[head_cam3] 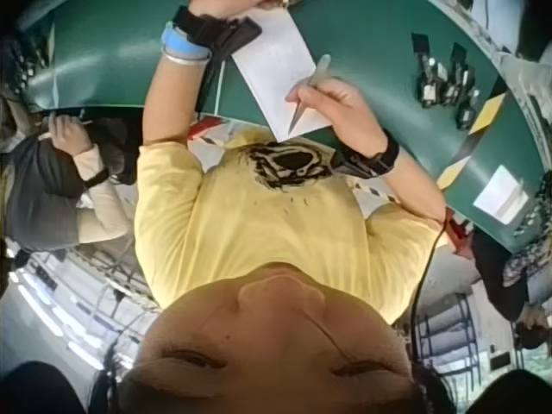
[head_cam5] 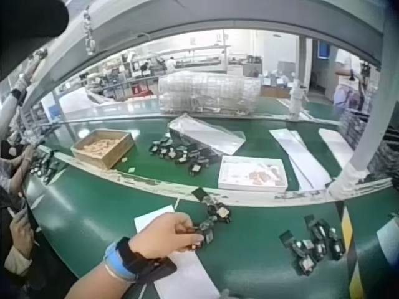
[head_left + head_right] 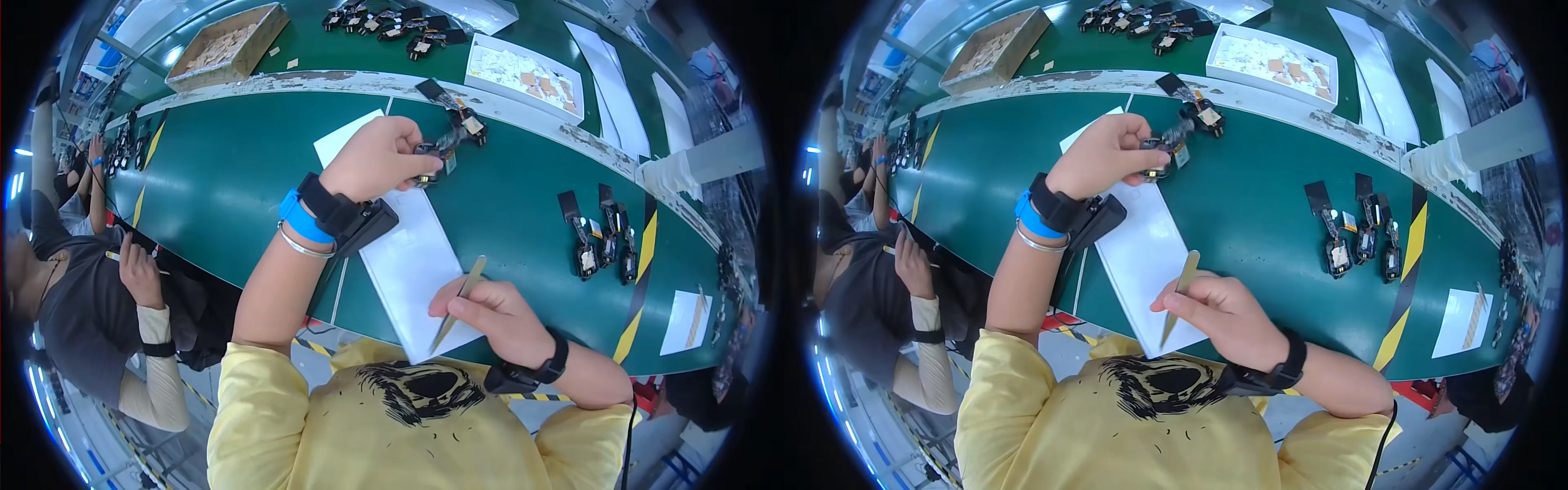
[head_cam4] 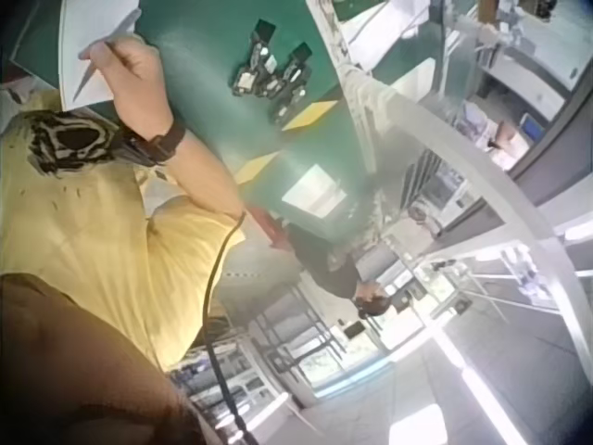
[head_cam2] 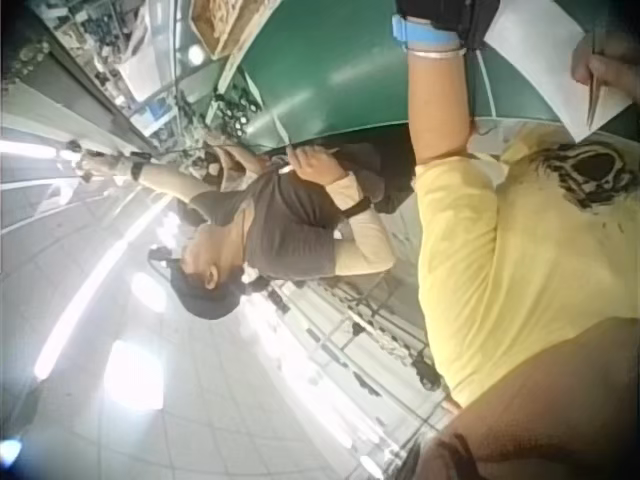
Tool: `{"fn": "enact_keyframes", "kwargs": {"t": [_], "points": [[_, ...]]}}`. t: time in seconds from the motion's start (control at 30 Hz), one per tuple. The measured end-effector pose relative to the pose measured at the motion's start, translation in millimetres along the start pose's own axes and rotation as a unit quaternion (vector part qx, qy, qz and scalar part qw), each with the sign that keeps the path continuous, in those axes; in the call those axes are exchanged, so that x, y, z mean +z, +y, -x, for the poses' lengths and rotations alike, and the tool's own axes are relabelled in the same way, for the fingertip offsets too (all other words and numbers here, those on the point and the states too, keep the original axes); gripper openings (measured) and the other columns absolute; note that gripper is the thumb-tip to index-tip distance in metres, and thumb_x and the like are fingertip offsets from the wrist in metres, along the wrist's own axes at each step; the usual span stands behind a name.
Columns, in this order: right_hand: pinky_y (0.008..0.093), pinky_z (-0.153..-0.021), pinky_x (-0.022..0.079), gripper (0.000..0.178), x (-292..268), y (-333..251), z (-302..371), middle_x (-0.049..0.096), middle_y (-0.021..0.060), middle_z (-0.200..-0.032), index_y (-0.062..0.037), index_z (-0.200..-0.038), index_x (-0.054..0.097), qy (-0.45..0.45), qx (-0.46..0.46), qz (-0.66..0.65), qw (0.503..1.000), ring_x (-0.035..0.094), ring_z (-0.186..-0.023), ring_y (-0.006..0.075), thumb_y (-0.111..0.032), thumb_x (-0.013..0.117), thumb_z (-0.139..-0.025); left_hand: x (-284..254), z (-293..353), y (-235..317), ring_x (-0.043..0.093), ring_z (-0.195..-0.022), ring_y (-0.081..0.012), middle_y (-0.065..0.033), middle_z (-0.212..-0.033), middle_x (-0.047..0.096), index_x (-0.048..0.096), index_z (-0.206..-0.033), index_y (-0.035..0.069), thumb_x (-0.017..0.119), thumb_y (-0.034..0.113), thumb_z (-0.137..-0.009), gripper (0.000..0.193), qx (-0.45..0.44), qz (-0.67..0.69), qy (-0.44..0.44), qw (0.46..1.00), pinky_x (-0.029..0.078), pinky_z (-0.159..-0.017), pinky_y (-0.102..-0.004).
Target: Manually assemble small electronic components onto a circuit board using tweezers.
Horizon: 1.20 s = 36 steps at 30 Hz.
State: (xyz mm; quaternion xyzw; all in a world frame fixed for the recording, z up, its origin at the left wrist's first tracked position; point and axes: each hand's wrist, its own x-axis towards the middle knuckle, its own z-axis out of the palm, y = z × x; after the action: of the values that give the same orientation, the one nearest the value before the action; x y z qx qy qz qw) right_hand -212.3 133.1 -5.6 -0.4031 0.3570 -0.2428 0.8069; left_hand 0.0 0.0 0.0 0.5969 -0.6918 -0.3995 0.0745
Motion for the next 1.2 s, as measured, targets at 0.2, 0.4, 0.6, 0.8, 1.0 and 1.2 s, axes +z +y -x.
{"fn": "enact_keyframes", "kwargs": {"t": [0.2,0.4,0.6,0.8,1.0,1.2], "points": [[0.0293,-0.081,0.042,0.020,-37.9,-34.7,7.6,0.061,0.0080,-0.090,0.0026,-0.085,0.063,0.042,-0.029,0.161,0.986,0.056,-0.088,0.0169,-0.013,0.051,-0.088,6.9,13.4,9.3,0.063,-0.076,-0.0139,-0.0082,-0.088,0.065,0.058,-0.098,0.001,0.061,0.009,-0.080,0.020,0.034,0.473,-0.048,0.879,0.053,-0.065,-0.0247],[0.0277,-0.076,0.042,0.021,-81.5,-65.9,23.4,0.060,0.0072,-0.083,0.0027,-0.081,0.062,0.055,-0.057,0.306,0.949,0.056,-0.082,0.0161,-0.014,0.051,-0.087,25.7,18.4,20.6,0.064,-0.076,-0.0148,-0.0103,-0.089,0.064,0.058,-0.096,-0.001,0.061,0.008,-0.080,0.019,0.022,0.520,-0.064,0.851,0.054,-0.066,-0.0249],[0.0249,-0.067,0.042,0.022,-74.7,-62.1,15.4,0.060,0.0070,-0.082,0.0013,-0.079,0.063,0.172,-0.069,0.319,0.930,0.054,-0.075,0.0129,-0.016,0.051,-0.087,34.1,10.2,18.5,0.064,-0.076,-0.0160,-0.0107,-0.088,0.064,0.058,-0.094,-0.002,0.059,0.007,-0.080,0.017,0.025,0.507,-0.063,0.859,0.054,-0.067,-0.0251],[0.0223,-0.053,0.041,0.028,-56.4,-44.1,-4.0,0.059,0.0047,-0.078,-0.0008,-0.076,0.062,0.078,0.011,0.126,0.989,0.050,-0.057,0.0083,-0.022,0.050,-0.089,31.1,9.7,17.6,0.064,-0.076,-0.0169,-0.0115,-0.087,0.063,0.058,-0.091,-0.003,0.057,0.004,-0.080,0.013,-0.002,0.520,-0.041,0.853,0.054,-0.067,-0.0252],[0.0193,-0.048,0.040,0.030,-85.5,-53.8,5.4,0.057,0.0026,-0.073,-0.0014,-0.079,0.059,-0.129,0.107,0.327,0.930,0.050,-0.049,0.0069,-0.025,0.047,-0.091,27.6,16.0,18.9,0.063,-0.076,-0.0171,-0.0118,-0.085,0.063,0.057,-0.089,-0.004,0.055,0.003,-0.081,0.011,0.010,0.488,-0.024,0.872,0.054,-0.067,-0.0248],[0.0227,-0.059,0.051,0.016,-56.6,-47.9,-1.0,0.057,0.0033,-0.076,-0.0018,-0.086,0.054,0.211,-0.090,-0.010,0.973,0.058,-0.060,0.0116,-0.016,0.049,-0.090,39.7,20.4,20.0,0.063,-0.076,-0.0159,-0.0104,-0.086,0.062,0.057,-0.093,-0.005,0.054,0.003,-0.082,0.013,-0.007,0.483,-0.056,0.874,0.054,-0.069,-0.0242]]}}
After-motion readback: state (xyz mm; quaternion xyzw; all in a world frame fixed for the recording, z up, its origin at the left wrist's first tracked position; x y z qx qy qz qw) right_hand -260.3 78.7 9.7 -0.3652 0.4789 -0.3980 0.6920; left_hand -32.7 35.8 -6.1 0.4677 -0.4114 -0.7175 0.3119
